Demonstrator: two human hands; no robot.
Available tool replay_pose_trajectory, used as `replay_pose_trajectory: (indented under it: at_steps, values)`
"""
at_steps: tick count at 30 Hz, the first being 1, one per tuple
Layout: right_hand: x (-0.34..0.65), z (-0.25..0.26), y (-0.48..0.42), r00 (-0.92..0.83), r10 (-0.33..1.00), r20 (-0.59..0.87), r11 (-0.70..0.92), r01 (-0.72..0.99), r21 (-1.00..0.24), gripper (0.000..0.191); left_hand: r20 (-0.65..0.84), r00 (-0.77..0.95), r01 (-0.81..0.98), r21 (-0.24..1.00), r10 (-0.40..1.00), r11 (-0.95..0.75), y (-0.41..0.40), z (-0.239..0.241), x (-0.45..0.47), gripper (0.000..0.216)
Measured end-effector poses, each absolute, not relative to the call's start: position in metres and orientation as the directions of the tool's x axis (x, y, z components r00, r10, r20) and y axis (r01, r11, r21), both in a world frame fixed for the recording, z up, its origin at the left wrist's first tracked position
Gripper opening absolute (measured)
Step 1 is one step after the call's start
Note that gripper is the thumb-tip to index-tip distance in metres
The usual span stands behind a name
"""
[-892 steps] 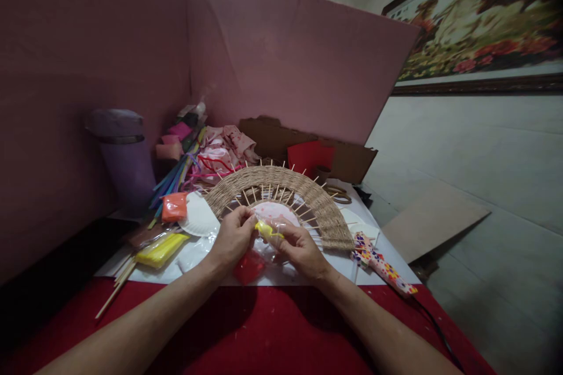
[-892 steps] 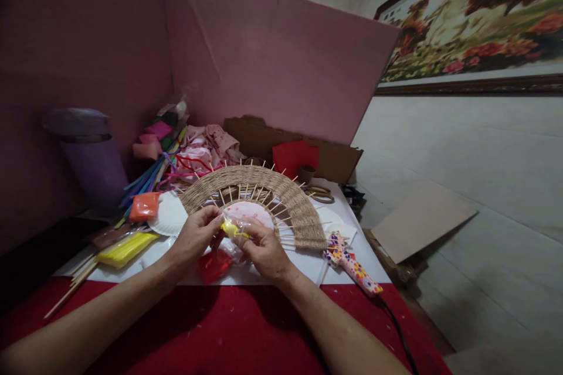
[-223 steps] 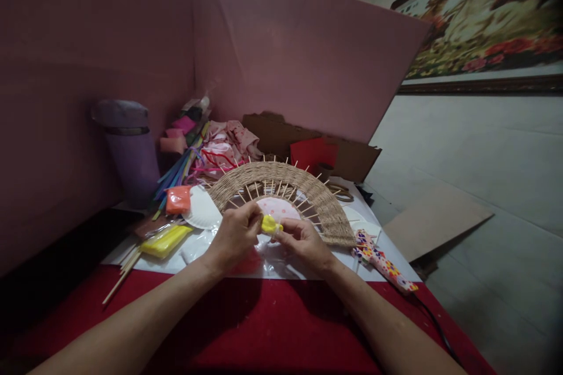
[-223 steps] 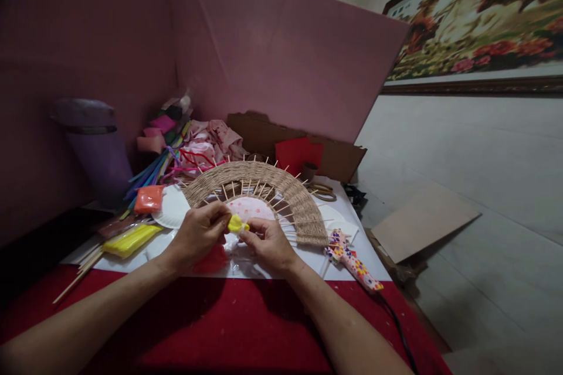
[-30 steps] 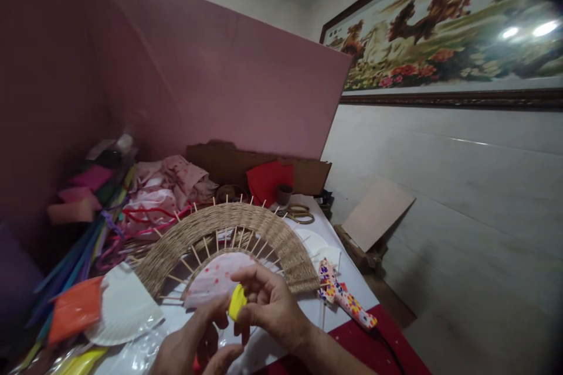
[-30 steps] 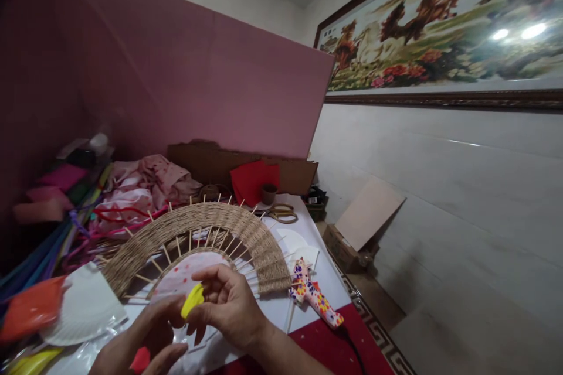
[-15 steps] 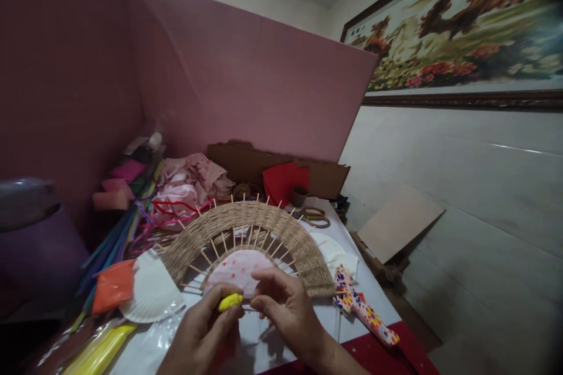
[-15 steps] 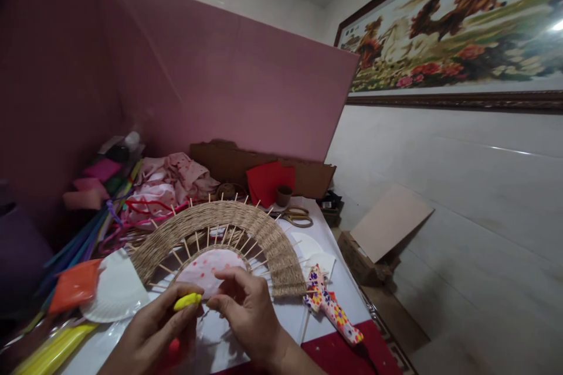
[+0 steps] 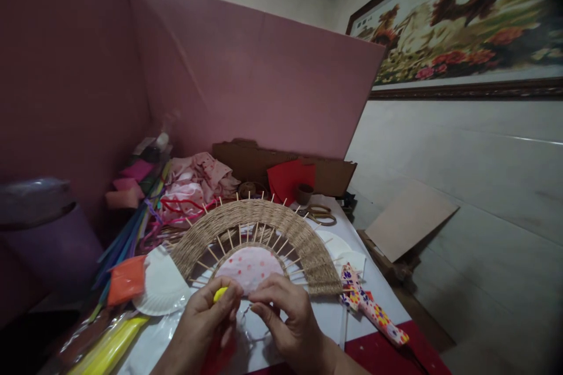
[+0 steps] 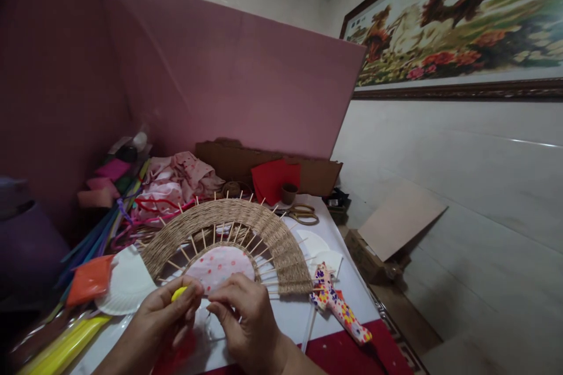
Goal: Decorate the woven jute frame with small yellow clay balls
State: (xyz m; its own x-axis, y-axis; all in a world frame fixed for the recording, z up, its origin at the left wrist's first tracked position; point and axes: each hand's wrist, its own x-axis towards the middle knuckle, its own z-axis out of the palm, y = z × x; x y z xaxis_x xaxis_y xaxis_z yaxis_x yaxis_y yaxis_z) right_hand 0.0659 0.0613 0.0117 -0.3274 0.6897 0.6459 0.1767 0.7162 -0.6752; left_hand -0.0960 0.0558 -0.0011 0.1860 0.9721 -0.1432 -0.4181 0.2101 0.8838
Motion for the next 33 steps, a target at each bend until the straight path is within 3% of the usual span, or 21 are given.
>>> replay_pose_trajectory:
  at_steps: [7,16,20,23,27,33]
  values:
    - [0.068,0.009,0.06,-0.374,0.658,0.653,0.752,0.287,-0.594,0.017,-0.173,0.113,-0.5,0.841,0.978,0.206,0.061,0.004,-0.097,0.048]
    - [0.07,0.011,0.057,-0.358,0.632,0.687,0.773,0.348,-0.53,0.014,-0.04,0.109,-0.405,0.911,0.993,0.081,0.059,0.001,-0.104,0.02]
    - [0.07,0.01,0.058,-0.353,0.6,0.718,0.796,0.349,-0.494,0.014,-0.082,0.055,-0.428,0.899,0.995,0.097,0.059,0.003,-0.101,0.035]
    - [0.07,0.01,0.059,-0.349,0.577,0.738,0.812,0.342,-0.473,0.015,-0.1,0.089,-0.45,0.883,0.991,0.129,0.057,0.006,-0.098,0.043]
    - [0.07,0.011,0.057,-0.352,0.572,0.741,0.816,0.338,-0.469,0.014,-0.151,0.151,-0.46,0.864,0.977,0.204,0.053,0.015,-0.096,0.038]
    - [0.07,0.012,0.054,-0.334,0.566,0.753,0.816,0.358,-0.454,0.013,-0.112,0.243,-0.555,0.799,0.964,0.233,0.051,0.026,-0.099,0.024]
